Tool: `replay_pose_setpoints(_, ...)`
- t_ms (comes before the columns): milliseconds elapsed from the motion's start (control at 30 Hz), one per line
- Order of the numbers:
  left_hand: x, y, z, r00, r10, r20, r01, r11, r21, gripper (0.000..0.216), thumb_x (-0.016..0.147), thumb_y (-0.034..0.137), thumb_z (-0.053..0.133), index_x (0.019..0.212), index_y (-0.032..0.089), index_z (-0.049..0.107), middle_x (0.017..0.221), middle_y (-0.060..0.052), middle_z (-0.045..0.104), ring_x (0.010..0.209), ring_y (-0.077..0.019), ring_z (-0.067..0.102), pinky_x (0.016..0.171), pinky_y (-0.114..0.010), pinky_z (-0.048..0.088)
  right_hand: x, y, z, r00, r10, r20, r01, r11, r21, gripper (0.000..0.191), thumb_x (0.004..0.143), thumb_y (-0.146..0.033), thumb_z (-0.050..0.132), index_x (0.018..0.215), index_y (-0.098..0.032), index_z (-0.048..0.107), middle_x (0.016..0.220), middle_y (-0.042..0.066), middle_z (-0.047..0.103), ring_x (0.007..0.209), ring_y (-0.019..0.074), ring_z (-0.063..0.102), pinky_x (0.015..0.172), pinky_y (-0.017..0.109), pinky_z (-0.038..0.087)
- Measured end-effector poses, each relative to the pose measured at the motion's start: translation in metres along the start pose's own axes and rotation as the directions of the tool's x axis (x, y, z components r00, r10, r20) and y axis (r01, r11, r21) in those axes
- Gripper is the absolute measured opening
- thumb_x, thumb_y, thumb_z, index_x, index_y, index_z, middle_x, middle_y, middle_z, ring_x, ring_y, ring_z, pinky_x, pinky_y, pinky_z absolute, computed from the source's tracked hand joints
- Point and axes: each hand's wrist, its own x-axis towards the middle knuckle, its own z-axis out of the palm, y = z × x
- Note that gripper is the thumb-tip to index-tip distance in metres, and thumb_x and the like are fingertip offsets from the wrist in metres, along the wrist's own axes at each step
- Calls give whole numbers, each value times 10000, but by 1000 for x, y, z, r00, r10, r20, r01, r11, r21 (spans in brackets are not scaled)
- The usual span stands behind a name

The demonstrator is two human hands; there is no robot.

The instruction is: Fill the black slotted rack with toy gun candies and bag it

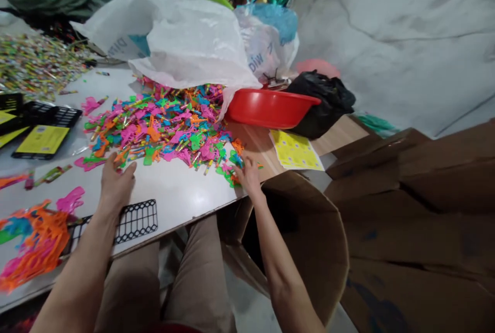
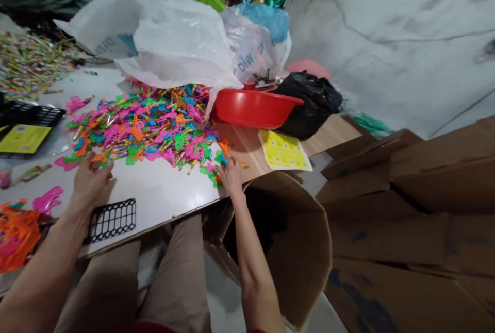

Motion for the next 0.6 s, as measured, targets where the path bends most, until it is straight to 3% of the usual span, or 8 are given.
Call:
replay_pose_setpoints(67,-15,-3,2,973,-167,157,203,947,-249,694,722,247,661,1369,229,411,966,-21,550,562,-48,473,444,-152,362,-19,4,10,1000,-16,23,18,996,-88,435,903,-428,533,1188,-108,612,1260,208,542,1175,306,502,1010,473,390)
replay_pose_setpoints(133,-35,-3,6,917,-221,331,343,861,-375,699,657,199,702,1312,243,461,941,-3,559,591,-58,536,483,-163,425,-40,-12,25,1000,-4,-14,2,987,-161,377,927,-399,511,1167,-134,632,1265,186,547,1168,294,502,1008,464,384)
replay_pose_setpoints(267,-85,-8,17,827,-226,515,430,844,-320,778,557,153,793,1270,230,492,1109,-57,609,855,-157,668,664,-232,535,-73,-66,49,988,129,-90,-146,963,-225,354,942,-369,505,1172,-133,633,1255,204,540,1128,314,509,943,473,411)
replay_pose_setpoints(400,-122,-25,23,667,-290,686,511,849,-139,809,624,333,822,1314,147,443,989,-99,677,791,-174,679,682,-277,544,-93,-115,67,983,177,-40,-181,972,-150,366,940,-369,512,1221,-152,601,1321,216,491,1128,336,501,905,491,427)
replay_pose_setpoints(467,-126,-33,23,675,-297,676,490,865,-109,820,602,404,829,1275,110,463,870,-78,689,681,-154,657,608,-260,526,-100,-136,79,983,182,1,-181,981,-72,389,926,-381,533,1238,-155,586,1343,220,476,1120,344,503,890,503,440)
replay_pose_setpoints(600,-112,-41,20,760,-238,605,398,906,-143,787,547,465,833,1174,108,520,707,-8,653,572,-119,592,536,-233,484,-103,-162,98,996,70,47,-75,991,109,400,909,-310,552,1279,-156,551,1371,204,450,1142,318,495,925,481,446)
